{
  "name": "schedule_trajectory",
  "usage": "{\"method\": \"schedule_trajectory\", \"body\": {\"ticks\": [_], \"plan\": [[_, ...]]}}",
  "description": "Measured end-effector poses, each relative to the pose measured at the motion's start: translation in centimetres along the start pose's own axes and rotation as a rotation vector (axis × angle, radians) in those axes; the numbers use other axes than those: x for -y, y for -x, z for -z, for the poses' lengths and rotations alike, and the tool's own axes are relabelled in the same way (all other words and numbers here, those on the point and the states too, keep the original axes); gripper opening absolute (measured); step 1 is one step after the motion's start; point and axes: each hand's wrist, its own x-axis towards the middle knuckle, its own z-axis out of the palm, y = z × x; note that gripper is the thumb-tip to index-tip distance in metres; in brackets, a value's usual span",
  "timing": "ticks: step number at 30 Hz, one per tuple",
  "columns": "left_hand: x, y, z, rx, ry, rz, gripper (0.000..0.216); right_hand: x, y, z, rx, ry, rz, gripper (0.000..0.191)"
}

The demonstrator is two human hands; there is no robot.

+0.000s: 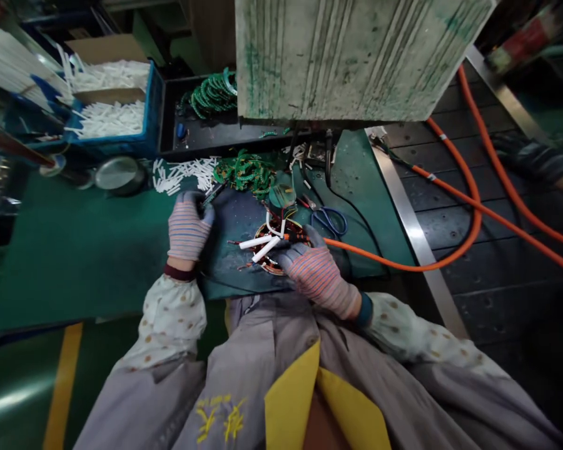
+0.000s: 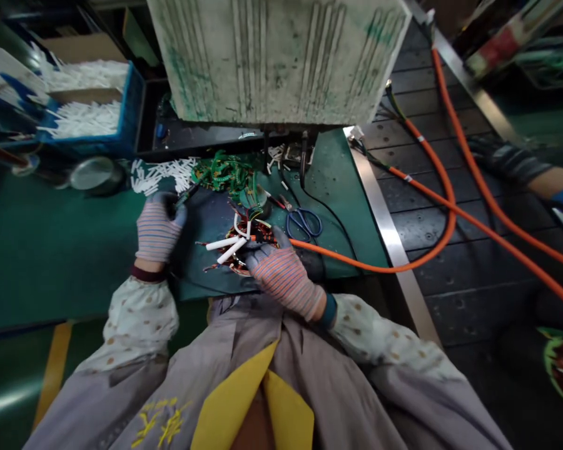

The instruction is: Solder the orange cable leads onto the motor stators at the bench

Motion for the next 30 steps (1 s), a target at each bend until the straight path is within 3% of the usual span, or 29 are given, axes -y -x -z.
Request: {"method": "schedule_trajectory", "body": {"ticks": [3, 6, 8, 13, 16, 20, 23, 25, 30], "plan": [[-1.2, 2.0, 1.4, 0.041, 0.166, -0.256, 0.046, -1.8, 0.7, -1.1, 0.152, -0.038, 0.09, 0.027], [-2.9, 4.3, 2.4, 0.337, 0.231, -0.426, 0.044, -3.6, 2.6, -0.7, 0.103, -0.061, 0.202, 0.028], [-4.3, 5.3, 2.9, 0.46, 0.188, -0.486, 0.041, -4.0, 3.7, -0.2, 0.079, -0.045, 0.228, 0.029], [-6.5, 5.5, 4.8, 0.459, -0.181, -0.604, 0.037, -3.1, 4.7, -0.1, 0.124, -0.018, 0.147, 0.032], [-5.8, 5.4, 4.9, 0.442, -0.279, -0.532, 0.043, -2.3, 4.0, -0.6, 0.124, -0.01, 0.099, 0.036], [-4.5, 5.0, 2.5, 0.303, -0.305, -0.347, 0.061, -2.9, 1.9, -0.3, 0.155, -0.081, 0.021, 0.022], [-3.4, 4.3, 1.6, 0.296, -0.269, -0.33, 0.056, -5.0, 1.8, 1.9, 0.014, -0.124, -0.103, 0.048], [-2.1, 3.3, 2.1, 0.269, -0.238, -0.301, 0.056, -6.9, 3.2, 3.7, -0.123, -0.073, -0.228, 0.062], [1.3, -1.7, 3.4, 0.2, -0.375, -0.036, 0.069, -13.7, 8.3, 5.5, -0.348, 0.239, -0.765, 0.061]]}}
